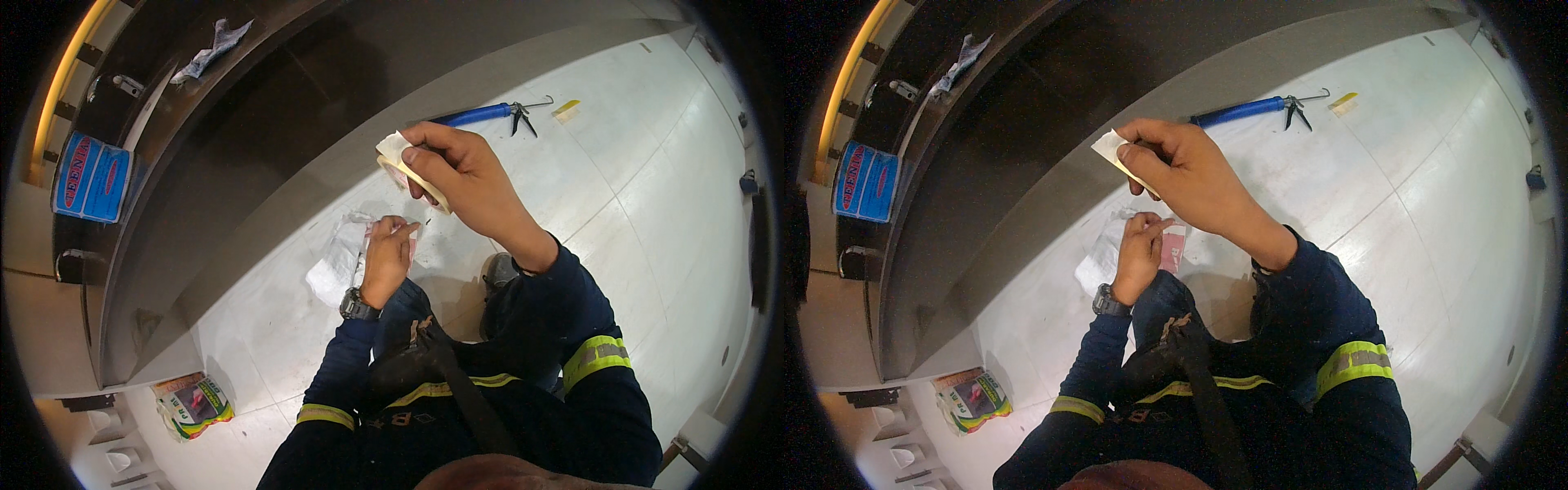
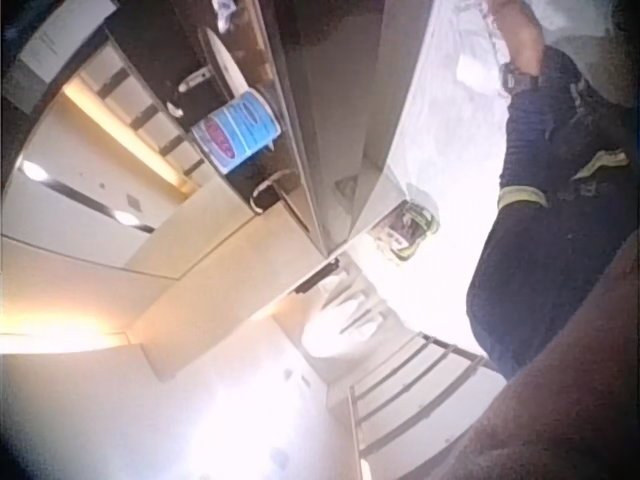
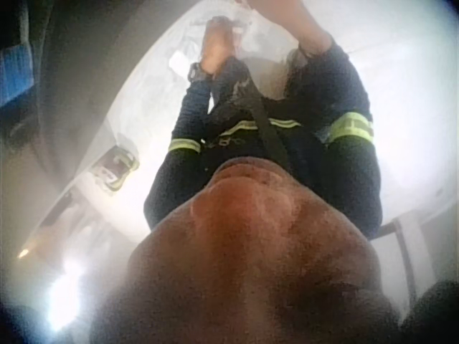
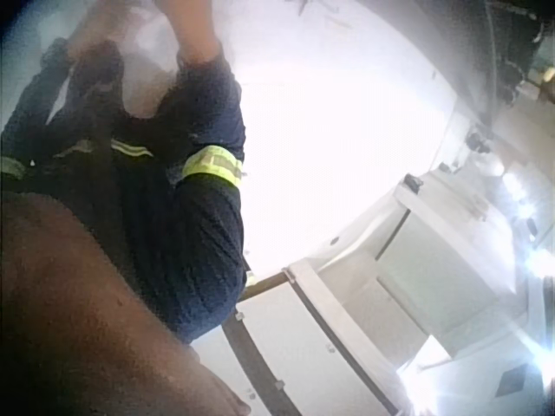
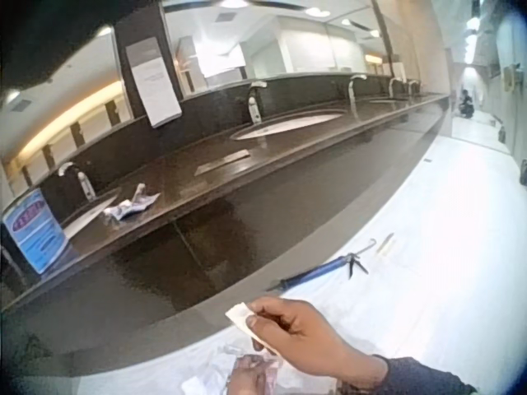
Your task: The person wipes a dark countertop with a cloth, retrieves a can and a roll of masking tape from a bucket, then applies strips of tape along the countertop edge. The person smooths the tape and continues wiping the surface.
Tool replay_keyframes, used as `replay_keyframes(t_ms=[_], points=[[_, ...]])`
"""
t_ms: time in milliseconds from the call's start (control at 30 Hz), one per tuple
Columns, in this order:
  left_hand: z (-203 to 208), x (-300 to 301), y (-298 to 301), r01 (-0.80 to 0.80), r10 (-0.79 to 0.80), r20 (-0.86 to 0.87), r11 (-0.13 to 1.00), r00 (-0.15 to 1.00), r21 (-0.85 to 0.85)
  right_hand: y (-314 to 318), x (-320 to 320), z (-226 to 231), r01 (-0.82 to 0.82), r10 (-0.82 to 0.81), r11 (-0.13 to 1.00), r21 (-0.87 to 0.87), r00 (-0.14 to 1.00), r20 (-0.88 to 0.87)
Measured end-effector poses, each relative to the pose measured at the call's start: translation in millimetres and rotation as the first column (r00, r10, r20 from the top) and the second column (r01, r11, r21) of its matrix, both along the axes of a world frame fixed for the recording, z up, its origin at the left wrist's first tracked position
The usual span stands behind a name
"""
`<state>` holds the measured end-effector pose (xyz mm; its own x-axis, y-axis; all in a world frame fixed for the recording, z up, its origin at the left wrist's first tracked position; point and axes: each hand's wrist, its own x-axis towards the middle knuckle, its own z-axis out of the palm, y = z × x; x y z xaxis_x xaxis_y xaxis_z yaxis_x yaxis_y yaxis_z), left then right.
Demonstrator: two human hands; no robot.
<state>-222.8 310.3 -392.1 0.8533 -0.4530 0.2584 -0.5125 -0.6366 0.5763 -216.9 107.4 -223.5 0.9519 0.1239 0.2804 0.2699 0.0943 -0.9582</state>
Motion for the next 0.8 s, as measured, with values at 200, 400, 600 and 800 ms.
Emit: replay_keyframes(t_ms=[200, 400, 600, 800], points=[[53, 0, 7, -0.022, 0.023, 0.007, 0.997, 1.0, -0.078, -3, 12, -11, 0.04, -0.041, 0.999, -0.021, 0.998, -0.047], [112, -1, 12, -0.159, 0.15, -0.057, 0.96, 0.987, -0.231, 0, 22, -20, 0.007, -0.007, 1.0, -0.03, 1.0, -0.002], [138, 5, 24, -0.098, 0.008, -0.23, 0.917, 0.973, -0.386, 1, 23, -24, 0.029, -0.028, 1.0, -0.012, 0.999, 0.038], [160, 16, 27, -0.046, -0.253, -0.335, 0.733, 0.908, -0.679, 1, 16, -16, -0.036, 0.038, 0.998, -0.052, 0.999, 0.039]])
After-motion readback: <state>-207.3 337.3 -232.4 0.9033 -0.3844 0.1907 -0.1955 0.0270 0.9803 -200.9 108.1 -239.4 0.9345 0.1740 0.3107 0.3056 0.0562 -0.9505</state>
